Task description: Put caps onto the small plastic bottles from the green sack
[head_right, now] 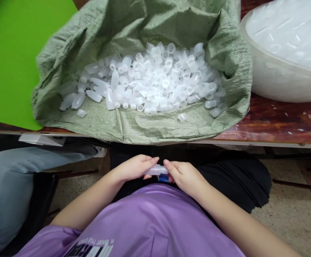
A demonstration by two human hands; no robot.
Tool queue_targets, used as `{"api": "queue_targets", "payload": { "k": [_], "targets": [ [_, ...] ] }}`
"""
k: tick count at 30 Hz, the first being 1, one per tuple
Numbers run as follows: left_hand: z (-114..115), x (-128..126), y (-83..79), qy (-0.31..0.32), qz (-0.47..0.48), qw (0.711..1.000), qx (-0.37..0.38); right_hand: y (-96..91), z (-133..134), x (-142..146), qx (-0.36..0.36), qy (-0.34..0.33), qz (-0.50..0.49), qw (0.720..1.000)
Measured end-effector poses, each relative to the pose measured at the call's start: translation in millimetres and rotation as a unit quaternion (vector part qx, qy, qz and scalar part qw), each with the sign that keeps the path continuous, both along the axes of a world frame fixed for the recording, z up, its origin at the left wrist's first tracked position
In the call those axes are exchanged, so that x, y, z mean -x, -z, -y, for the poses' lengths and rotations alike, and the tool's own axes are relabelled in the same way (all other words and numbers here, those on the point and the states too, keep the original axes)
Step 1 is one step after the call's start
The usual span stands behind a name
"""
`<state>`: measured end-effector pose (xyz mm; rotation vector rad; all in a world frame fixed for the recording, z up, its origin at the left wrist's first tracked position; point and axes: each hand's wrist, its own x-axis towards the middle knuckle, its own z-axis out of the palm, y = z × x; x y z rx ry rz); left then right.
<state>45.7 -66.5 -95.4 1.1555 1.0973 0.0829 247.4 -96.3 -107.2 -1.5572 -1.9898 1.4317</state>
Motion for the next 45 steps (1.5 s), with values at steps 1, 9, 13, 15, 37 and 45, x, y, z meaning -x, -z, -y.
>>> {"api": "queue_targets", "payload": {
  "k": [1, 9, 13, 15, 37, 45],
  "targets": [
    [0, 0, -0.6, 0.003, -0.021, 0.999, -0.026, 3.5, 1, 0, -0.028, 0.004, -0.016, 0.999],
    [0, -1, 4.2, 0.021, -0.035, 0.999, -0.036, 15.6, 7, 3, 0.004, 0.037, -0.101, 0.994],
    [2, -2, 7.7, 0.021, -0.040, 0.998, -0.034, 16.2, 6, 5, -0.083, -0.037, -0.061, 0.994],
    [3, -2, 8.6, 0.031, -0.036, 0.998, -0.033, 17.4, 5, 5, -0.032, -0.038, -0.050, 0.998],
    [4, -19, 35.5, -0.123, -0.096, 0.988, -0.014, 50.9, -11, 16, 0.117, 0.147, -0.102, 0.977],
    [-7, 0, 19.4, -0.076, -0.044, 0.994, -0.067, 2.6, -20, -27, -0.163, -0.031, 0.012, 0.986]
  ]
}}
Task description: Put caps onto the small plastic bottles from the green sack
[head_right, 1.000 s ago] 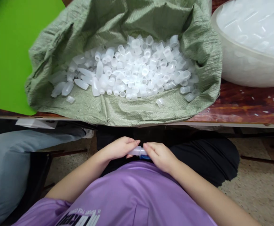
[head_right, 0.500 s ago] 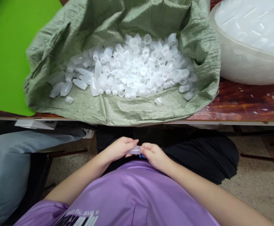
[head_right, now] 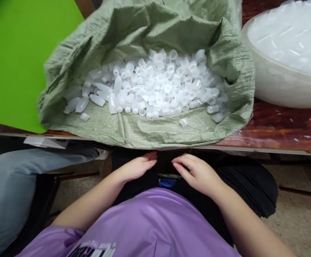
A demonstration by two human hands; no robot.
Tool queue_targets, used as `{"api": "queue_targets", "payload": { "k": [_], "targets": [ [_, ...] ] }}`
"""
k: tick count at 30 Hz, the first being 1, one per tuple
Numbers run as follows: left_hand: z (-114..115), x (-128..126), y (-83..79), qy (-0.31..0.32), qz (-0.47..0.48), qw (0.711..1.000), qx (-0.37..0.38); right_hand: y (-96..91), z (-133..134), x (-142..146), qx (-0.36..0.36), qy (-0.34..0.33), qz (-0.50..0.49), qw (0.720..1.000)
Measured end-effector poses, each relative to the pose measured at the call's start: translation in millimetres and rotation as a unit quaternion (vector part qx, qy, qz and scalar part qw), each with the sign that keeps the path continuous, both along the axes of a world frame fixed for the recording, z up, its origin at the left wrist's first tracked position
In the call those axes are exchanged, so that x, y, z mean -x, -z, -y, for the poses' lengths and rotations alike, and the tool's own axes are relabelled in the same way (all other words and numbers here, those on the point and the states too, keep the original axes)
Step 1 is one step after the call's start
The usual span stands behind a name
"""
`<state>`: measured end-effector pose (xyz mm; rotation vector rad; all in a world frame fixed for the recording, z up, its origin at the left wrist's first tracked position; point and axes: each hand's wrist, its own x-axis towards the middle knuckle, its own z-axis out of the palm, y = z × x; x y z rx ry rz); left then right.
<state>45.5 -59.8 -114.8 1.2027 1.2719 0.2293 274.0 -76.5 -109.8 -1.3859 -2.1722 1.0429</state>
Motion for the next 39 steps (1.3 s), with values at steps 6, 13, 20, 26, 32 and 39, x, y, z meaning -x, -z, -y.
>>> {"api": "queue_targets", "payload": {
  "k": [6, 13, 20, 26, 32, 39],
  "targets": [
    [-3, 53, -84.2, 0.134, 0.035, 0.988, -0.065, -58.9, -44, -10, -0.361, 0.177, 0.149, 0.903],
    [-69, 140, -128.7, -0.171, -0.426, 0.807, -0.372, -42.8, -102, 0, -0.187, 0.102, 0.298, 0.931],
    [-146, 162, -111.1, -0.119, -0.605, 0.768, -0.172, -29.8, -93, 3, -0.242, 0.107, 0.260, 0.929],
    [-169, 171, -99.7, -0.196, -0.561, 0.792, -0.142, -32.0, -85, 4, -0.230, 0.141, 0.202, 0.941],
    [-161, 197, -105.0, -0.150, -0.513, 0.830, -0.157, -31.6, -85, 2, -0.238, 0.117, 0.188, 0.946],
    [-160, 209, -92.4, -0.124, -0.540, 0.800, -0.230, -28.3, -83, 3, -0.239, 0.127, 0.190, 0.944]
  ]
}}
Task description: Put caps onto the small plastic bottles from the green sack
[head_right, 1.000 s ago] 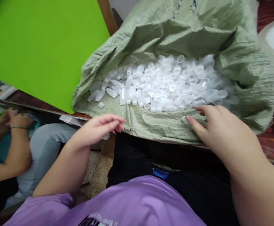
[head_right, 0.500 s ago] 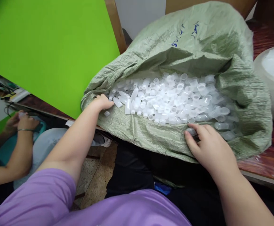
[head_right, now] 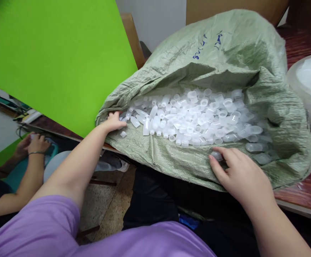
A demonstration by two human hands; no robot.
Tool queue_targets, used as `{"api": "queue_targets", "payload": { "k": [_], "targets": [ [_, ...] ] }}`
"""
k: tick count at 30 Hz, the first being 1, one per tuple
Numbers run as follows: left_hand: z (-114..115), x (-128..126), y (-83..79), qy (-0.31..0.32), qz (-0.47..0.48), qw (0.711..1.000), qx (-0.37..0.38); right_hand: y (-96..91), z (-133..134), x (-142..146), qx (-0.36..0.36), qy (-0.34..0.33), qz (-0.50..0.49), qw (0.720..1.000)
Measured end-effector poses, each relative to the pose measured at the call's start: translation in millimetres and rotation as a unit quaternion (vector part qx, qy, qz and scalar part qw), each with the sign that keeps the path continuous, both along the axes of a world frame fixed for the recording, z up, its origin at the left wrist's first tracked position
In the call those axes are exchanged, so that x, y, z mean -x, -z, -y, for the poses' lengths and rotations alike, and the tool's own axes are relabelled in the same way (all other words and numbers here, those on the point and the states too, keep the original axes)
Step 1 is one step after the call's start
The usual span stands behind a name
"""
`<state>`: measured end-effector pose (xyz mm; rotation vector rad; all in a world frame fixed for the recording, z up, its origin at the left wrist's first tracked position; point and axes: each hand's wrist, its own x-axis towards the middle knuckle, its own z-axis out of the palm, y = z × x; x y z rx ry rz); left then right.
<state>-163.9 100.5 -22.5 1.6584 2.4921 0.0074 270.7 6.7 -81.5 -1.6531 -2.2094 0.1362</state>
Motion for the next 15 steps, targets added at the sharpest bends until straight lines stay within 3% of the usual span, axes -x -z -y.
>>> {"api": "queue_targets", "payload": {
  "k": [8, 15],
  "targets": [
    [-7, 14, 13.6, 0.067, -0.024, 0.997, -0.042, 1.0, 0, 0, -0.002, 0.005, 0.007, 1.000],
    [-4, 5, 8.7, 0.078, -0.046, 0.995, -0.048, 0.9, 4, 1, -0.023, 0.015, -0.014, 1.000]
  ]
}}
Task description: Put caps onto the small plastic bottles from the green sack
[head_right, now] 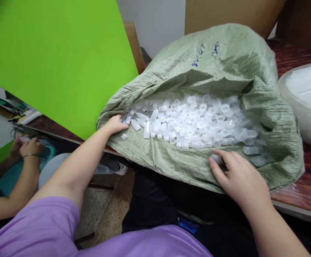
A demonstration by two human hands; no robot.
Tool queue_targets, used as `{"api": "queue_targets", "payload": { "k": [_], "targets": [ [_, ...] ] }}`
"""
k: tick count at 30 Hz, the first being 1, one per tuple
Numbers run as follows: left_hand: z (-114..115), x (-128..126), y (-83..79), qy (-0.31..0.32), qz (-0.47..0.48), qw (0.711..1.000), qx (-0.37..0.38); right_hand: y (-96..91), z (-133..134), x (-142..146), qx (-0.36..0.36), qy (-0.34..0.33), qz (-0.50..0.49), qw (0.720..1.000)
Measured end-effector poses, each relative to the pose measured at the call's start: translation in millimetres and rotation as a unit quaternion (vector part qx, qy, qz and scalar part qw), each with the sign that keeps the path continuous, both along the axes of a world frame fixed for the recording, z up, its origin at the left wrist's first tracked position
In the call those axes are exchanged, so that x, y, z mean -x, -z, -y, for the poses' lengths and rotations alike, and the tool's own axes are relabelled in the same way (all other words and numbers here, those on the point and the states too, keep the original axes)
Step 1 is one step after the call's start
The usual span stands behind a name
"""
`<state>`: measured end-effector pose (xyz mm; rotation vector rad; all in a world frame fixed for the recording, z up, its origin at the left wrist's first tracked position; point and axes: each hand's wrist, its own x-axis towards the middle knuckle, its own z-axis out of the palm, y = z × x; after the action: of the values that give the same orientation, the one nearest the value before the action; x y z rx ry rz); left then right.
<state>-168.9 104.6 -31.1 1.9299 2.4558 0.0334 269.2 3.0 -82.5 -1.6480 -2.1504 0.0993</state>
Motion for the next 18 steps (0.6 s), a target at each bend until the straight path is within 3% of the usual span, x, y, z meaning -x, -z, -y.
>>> {"api": "queue_targets", "payload": {
  "k": [11, 14, 18],
  "targets": [
    [-7, -15, -5.0, -0.020, -0.046, 0.999, 0.004, 0.5, 3, 1, -0.032, 0.007, -0.019, 0.999],
    [3, -10, -3.2, -0.026, -0.033, 0.999, -0.027, 0.3, 3, 1, -0.070, 0.020, -0.053, 0.996],
    [30, -3, 4.9, -0.042, 0.062, 0.989, -0.125, -2.6, 4, -1, -0.156, 0.036, -0.099, 0.982]
  ]
}}
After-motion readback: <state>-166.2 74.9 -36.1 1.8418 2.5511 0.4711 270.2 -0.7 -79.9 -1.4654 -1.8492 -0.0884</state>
